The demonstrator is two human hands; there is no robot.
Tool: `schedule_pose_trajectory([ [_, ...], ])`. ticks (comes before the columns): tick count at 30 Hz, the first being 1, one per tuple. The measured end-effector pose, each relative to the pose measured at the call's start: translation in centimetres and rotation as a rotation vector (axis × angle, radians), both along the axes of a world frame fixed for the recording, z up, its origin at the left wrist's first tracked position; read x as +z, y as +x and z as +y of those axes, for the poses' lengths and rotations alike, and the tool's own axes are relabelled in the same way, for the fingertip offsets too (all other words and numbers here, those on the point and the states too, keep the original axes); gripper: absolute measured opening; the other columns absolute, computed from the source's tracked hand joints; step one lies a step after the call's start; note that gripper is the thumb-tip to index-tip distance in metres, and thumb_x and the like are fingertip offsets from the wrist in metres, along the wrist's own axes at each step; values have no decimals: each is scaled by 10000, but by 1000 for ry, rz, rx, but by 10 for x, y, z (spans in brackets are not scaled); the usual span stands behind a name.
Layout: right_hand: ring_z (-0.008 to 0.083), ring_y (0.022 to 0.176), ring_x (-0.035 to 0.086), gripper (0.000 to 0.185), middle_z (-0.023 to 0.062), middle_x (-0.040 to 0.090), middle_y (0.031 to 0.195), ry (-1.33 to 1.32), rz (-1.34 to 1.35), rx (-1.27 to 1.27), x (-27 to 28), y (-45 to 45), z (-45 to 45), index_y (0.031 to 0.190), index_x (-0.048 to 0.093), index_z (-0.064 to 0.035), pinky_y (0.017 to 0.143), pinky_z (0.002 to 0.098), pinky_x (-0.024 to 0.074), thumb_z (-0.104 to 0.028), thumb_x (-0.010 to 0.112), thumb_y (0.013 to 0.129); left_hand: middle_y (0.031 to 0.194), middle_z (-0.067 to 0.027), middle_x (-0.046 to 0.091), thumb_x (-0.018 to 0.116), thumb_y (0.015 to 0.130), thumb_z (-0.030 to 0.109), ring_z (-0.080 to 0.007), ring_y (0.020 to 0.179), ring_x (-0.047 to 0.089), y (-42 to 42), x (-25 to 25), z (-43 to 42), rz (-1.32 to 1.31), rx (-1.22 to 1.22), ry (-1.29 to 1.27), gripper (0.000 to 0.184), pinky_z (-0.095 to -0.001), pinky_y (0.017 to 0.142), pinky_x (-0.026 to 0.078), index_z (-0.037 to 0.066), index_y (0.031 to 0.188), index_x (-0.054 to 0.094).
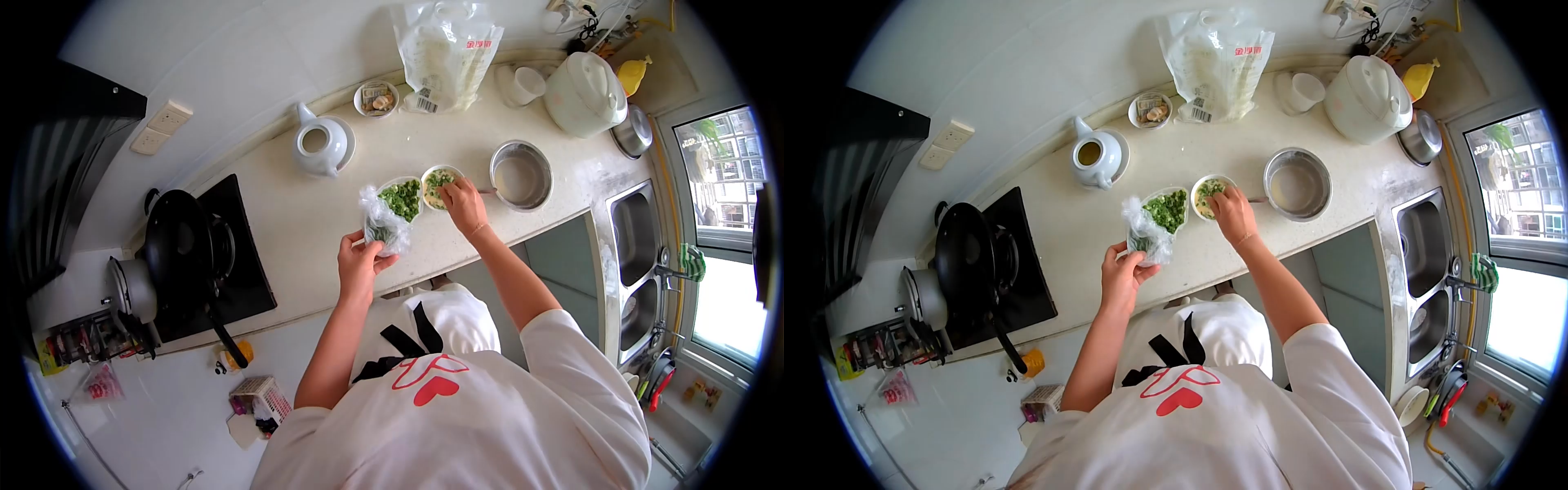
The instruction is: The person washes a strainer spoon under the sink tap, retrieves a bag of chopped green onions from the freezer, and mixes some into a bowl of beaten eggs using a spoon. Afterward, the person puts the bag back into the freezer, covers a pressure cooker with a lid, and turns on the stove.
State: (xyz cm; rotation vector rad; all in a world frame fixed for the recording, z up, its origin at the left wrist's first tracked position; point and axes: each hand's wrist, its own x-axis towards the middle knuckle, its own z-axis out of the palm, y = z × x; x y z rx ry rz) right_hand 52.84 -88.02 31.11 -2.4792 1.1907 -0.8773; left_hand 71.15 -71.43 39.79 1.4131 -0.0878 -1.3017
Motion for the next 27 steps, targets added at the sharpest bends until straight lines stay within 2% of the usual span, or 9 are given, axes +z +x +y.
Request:
schedule_pose_trajectory([
  [3,348,770,591,58,150,587,806,59,-75,-127,12,7,-1,887,640,6,675,424,488,-37,609,866,1020,-169,561,596,831,20,-246,842,656,3,3,3,17,-2,-51,413,-346,702,619,-66,1177,387],
  [9,347,904,614,203,145,630,1001,247,-157,-37,48,13,3,1051,645,-10,806,420,501,-11,570,862,1039,-158,567,588,840,16,-245,867,652,8,-3,8,98,7,-78,393,-354,711,616,-42,1177,395],
  [12,333,877,623,209,132,639,997,68,-271,-36,47,15,8,1054,643,-16,796,416,504,-16,580,855,1055,-160,568,588,838,16,-240,873,649,12,-2,10,126,20,-112,398,-356,720,614,-36,1181,392],
  [14,325,875,623,221,126,644,969,66,-99,37,-4,-1,8,1069,643,-27,780,412,505,-28,592,853,1058,-160,570,588,837,16,-238,874,648,9,0,16,138,24,-112,401,-355,722,613,-35,1182,390],
  [16,321,846,629,227,128,660,906,-93,8,68,0,0,6,1087,647,-48,760,404,504,-61,611,863,1054,-159,572,588,835,17,-238,875,647,12,-1,12,129,22,-110,402,-352,722,612,-35,1182,390],
  [19,314,798,640,222,137,667,873,47,-74,-29,13,4,7,1096,642,-44,744,410,505,-80,611,880,1054,-159,575,589,834,18,-235,876,646,16,-5,17,136,41,-95,405,-353,716,614,-34,1182,389],
  [23,271,909,679,237,158,686,966,406,-178,-129,12,0,7,1125,640,-53,778,387,535,-52,594,892,1034,-154,576,585,835,4,-225,864,645,16,-13,20,161,58,-81,393,-350,715,619,-27,1174,389],
  [26,250,965,679,238,165,674,1064,479,-259,-178,8,-3,1,1118,646,-51,743,358,555,-33,605,884,1023,-151,576,582,836,-1,-221,864,645,16,-12,22,174,58,-94,388,-346,716,621,-25,1172,388],
  [27,251,943,683,239,159,672,1069,334,-233,-143,6,-3,-2,1115,647,-48,724,344,558,-32,613,879,1024,-151,575,582,836,0,-221,864,645,16,-12,23,178,62,-95,390,-346,716,621,-25,1173,387],
])
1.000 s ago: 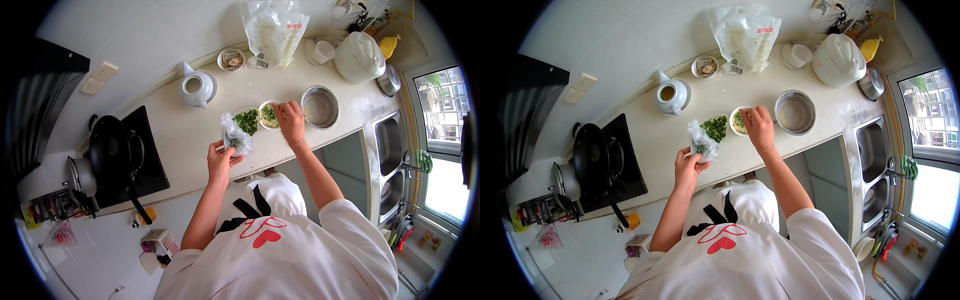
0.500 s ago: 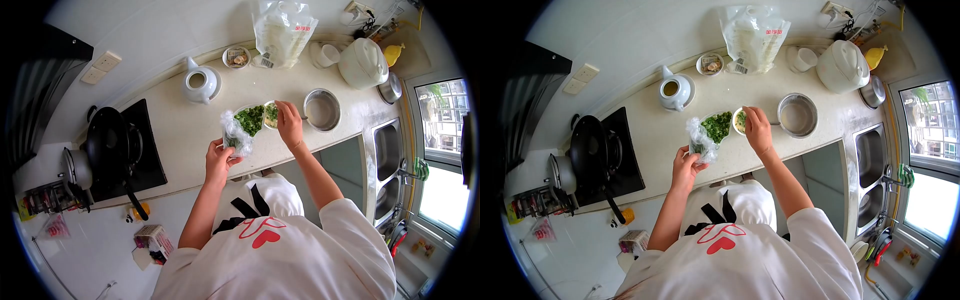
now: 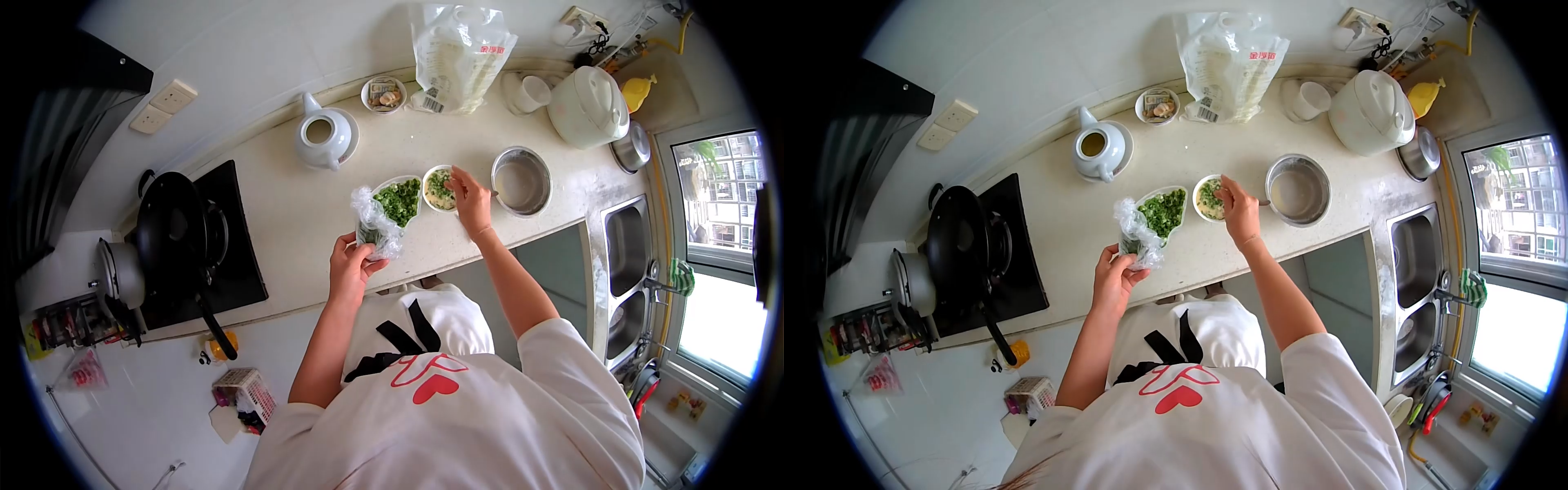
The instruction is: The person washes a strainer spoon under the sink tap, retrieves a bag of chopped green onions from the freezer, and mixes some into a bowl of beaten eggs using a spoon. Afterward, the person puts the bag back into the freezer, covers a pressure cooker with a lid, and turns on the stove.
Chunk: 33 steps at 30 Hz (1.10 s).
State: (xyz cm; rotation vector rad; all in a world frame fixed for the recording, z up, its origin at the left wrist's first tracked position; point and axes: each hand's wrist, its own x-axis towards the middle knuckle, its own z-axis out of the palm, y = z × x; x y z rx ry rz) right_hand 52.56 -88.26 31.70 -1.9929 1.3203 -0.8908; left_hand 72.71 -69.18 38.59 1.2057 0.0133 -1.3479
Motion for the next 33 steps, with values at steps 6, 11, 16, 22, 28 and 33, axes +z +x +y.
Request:
schedule_pose_trajectory([
  [6,252,781,672,235,131,647,1019,-44,-137,-130,19,-13,1,1082,649,-36,699,318,548,-25,647,847,1024,-147,582,590,840,22,-209,857,646,0,-1,2,-10,14,-1,379,-339,714,616,-19,1161,393],
  [11,227,705,641,130,118,644,866,-302,245,-584,32,-36,-1,924,667,-6,647,345,519,-109,679,846,1014,-145,601,602,847,56,-188,825,650,3,3,8,-52,33,12,353,-328,715,606,-5,1134,406],
  [16,141,617,635,197,63,659,678,267,-11,-304,-10,-51,4,899,693,18,588,261,497,-175,692,859,1011,-150,606,604,844,56,-184,816,652,6,-5,13,-40,41,9,348,-322,705,609,-5,1126,409],
  [22,115,660,663,141,58,673,783,292,-182,-145,23,-30,19,929,707,32,621,233,528,-85,697,851,1007,-151,580,600,834,19,-203,826,639,8,-3,16,-15,43,19,385,-341,705,618,-33,1154,391],
  [28,137,714,670,111,75,643,848,-35,-109,-41,46,-31,10,951,699,35,642,239,526,-31,655,873,1011,-154,581,597,838,23,-203,827,640,11,-5,22,-28,54,20,381,-338,702,618,-34,1154,392],
  [33,139,681,664,159,82,650,803,147,-149,-99,23,-37,5,963,686,46,612,242,518,-91,637,897,1024,-157,579,594,842,29,-212,849,642,11,-4,25,-41,54,30,384,-338,702,615,-35,1161,390],
])
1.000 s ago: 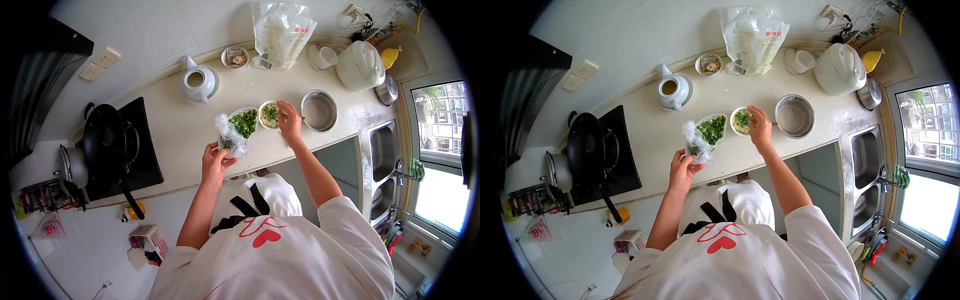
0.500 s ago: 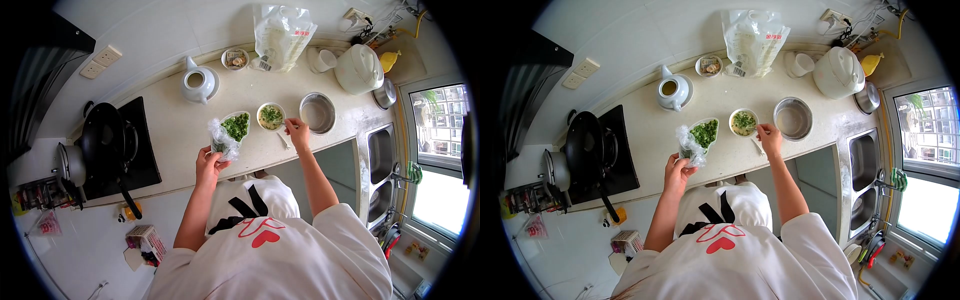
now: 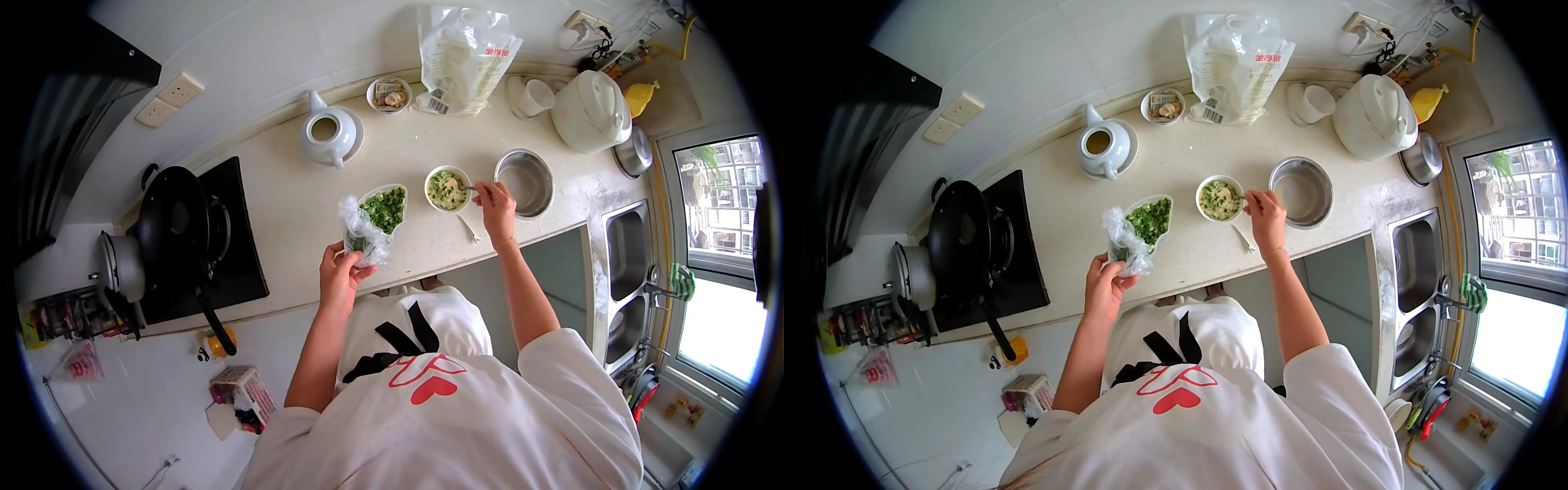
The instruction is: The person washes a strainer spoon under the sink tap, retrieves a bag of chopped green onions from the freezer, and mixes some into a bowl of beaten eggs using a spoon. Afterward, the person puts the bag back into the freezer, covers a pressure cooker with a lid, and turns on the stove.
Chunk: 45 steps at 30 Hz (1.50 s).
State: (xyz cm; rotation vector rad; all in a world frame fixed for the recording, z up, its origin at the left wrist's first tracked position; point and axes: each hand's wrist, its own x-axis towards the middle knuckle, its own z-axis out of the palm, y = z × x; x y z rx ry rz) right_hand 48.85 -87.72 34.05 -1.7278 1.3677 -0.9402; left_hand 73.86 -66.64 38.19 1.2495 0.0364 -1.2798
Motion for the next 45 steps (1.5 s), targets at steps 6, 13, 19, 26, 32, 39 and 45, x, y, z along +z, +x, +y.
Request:
schedule_pose_trajectory([
  [6,127,633,655,240,80,664,732,374,-179,-222,-30,-10,1,914,683,58,580,233,510,-173,620,925,1046,-154,578,590,843,34,-224,875,646,-1,7,0,-24,19,-3,384,-338,702,612,-29,1165,391],
  [13,124,634,655,200,77,662,696,227,-359,-198,-25,-13,-4,927,688,53,598,244,518,-134,618,927,1055,-151,579,589,846,37,-224,879,646,-1,10,-1,-23,12,-11,379,-337,703,610,-23,1164,392],
  [19,128,669,667,194,73,669,714,67,-167,-124,-12,-2,-9,931,703,41,624,231,514,-136,625,919,1052,-148,581,590,846,39,-215,860,646,-2,13,-3,-28,3,-15,376,-332,699,609,-21,1162,396],
  [26,143,663,671,235,90,676,769,428,-234,-195,-48,-21,-3,957,692,46,611,232,520,-179,633,922,1043,-151,587,589,845,39,-215,842,651,-4,13,-4,-14,9,-25,365,-331,691,608,-25,1153,404],
  [32,152,682,676,247,80,673,802,354,-361,-221,-34,-19,2,939,691,56,639,235,524,-182,624,934,1045,-151,587,592,843,39,-221,844,651,-6,14,-4,-5,12,-21,363,-335,695,608,-23,1149,406],
  [39,134,693,682,184,67,653,796,-42,-57,-21,-3,1,-4,928,701,33,628,238,505,-138,639,907,1043,-148,586,598,840,40,-219,841,650,-8,12,-3,-6,3,-19,370,-342,701,608,-16,1151,407],
  [45,136,695,689,175,86,678,793,299,56,-208,-14,-13,0,894,703,29,605,232,503,-129,629,902,1038,-154,584,607,834,46,-219,841,651,-11,11,0,4,16,-27,380,-340,697,609,-25,1147,403],
])
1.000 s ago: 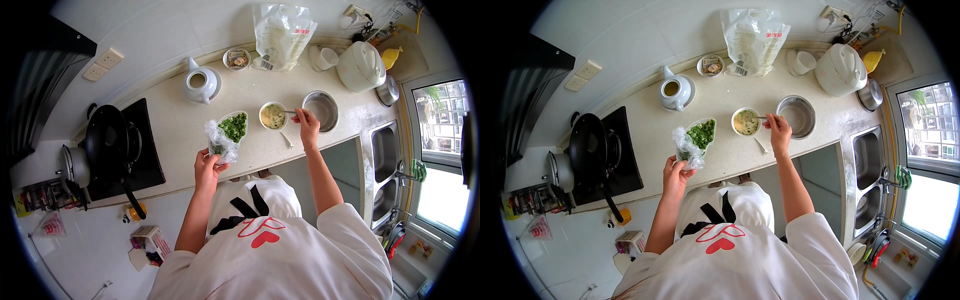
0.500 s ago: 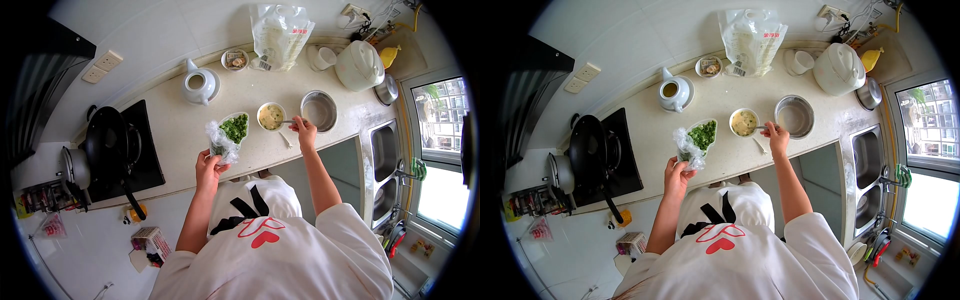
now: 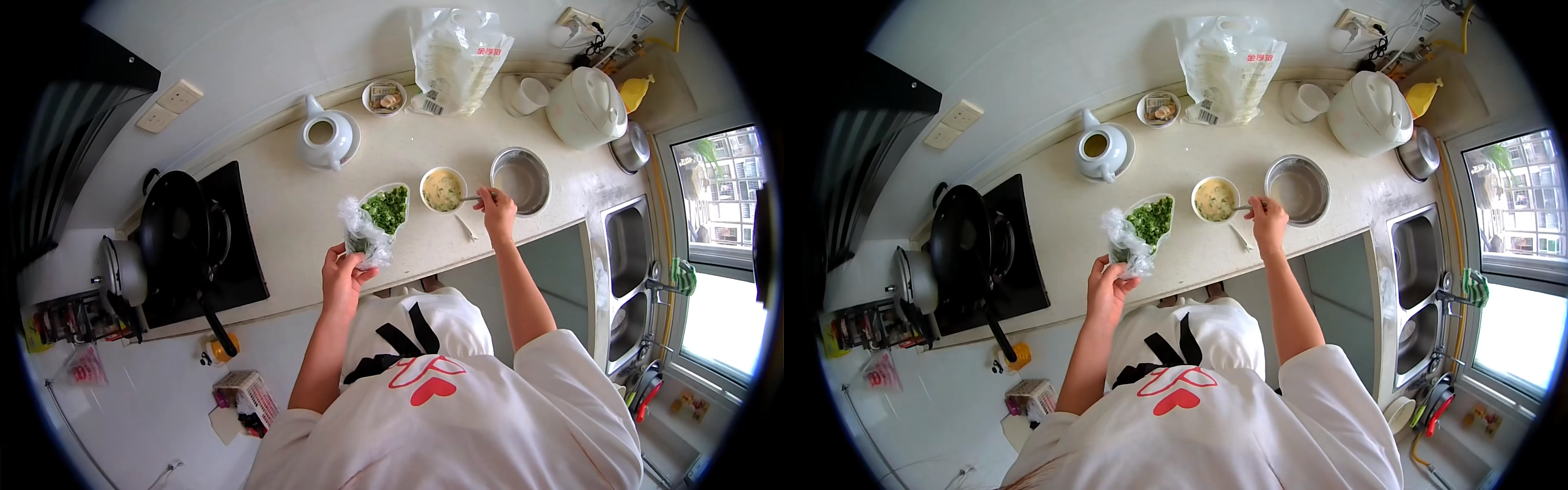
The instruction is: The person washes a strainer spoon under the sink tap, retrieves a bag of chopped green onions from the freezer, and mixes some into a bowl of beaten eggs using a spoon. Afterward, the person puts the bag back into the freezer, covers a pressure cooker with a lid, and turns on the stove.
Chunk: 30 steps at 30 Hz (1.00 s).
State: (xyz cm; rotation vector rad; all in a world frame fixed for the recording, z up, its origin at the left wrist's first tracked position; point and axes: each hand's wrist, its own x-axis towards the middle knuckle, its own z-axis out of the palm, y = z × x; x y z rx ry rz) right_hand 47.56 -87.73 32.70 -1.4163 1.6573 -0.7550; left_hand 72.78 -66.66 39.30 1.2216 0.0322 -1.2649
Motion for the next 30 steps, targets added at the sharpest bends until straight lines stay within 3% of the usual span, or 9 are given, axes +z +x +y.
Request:
schedule_pose_trajectory([
  [2,143,695,691,191,86,686,797,132,-95,-71,-8,-4,2,885,699,35,599,230,505,-140,625,908,1036,-156,583,610,833,47,-219,841,652,-2,1,1,6,3,2,385,-340,695,610,-28,1147,400],
  [5,159,697,693,214,77,687,817,179,-394,-162,-27,-12,5,911,689,49,609,226,511,-155,625,918,1037,-156,583,608,835,44,-220,839,653,-3,2,2,6,4,11,381,-340,695,610,-26,1146,400],
  [8,163,713,693,237,67,687,827,174,-526,-196,-30,-12,5,974,685,51,622,224,513,-175,632,923,1041,-157,583,606,837,42,-220,839,653,-3,-2,5,9,4,7,374,-340,698,610,-21,1145,404],
  [11,154,728,692,245,72,688,830,-9,-519,-136,-20,-2,4,993,689,52,635,219,515,-177,640,920,1033,-155,587,604,840,41,-221,836,653,-4,1,5,-2,7,17,369,-341,701,609,-18,1145,405],
  [14,142,719,688,239,91,689,796,-203,-350,-3,-23,-2,2,956,702,64,650,231,523,-163,652,899,1023,-151,591,605,839,41,-220,833,653,-4,2,6,-1,0,20,371,-341,705,608,-17,1145,405],
  [17,135,710,686,212,90,690,818,-1,-218,10,-35,-12,4,946,712,52,661,228,531,-146,648,903,1017,-150,594,607,837,41,-218,830,652,-4,-2,8,5,3,9,373,-339,700,608,-18,1145,405],
  [21,162,780,695,253,91,688,909,194,-402,-63,-38,-22,13,1019,677,59,682,224,535,-172,642,920,1019,-138,595,604,842,65,-189,811,647,-5,1,9,-5,-4,13,349,-307,676,603,7,1121,404],
  [26,171,837,694,284,101,687,955,241,-706,-174,-53,-31,14,1077,647,67,732,223,542,-170,646,920,1023,-140,595,603,842,62,-190,813,648,-5,0,11,-7,-9,12,348,-308,676,603,9,1122,403],
  [30,175,779,697,263,94,687,860,-34,-679,-149,-33,-12,13,1017,671,86,715,232,558,-153,659,908,1022,-139,596,604,841,62,-189,810,648,-5,0,12,-12,-8,11,351,-308,676,603,11,1125,404],
])
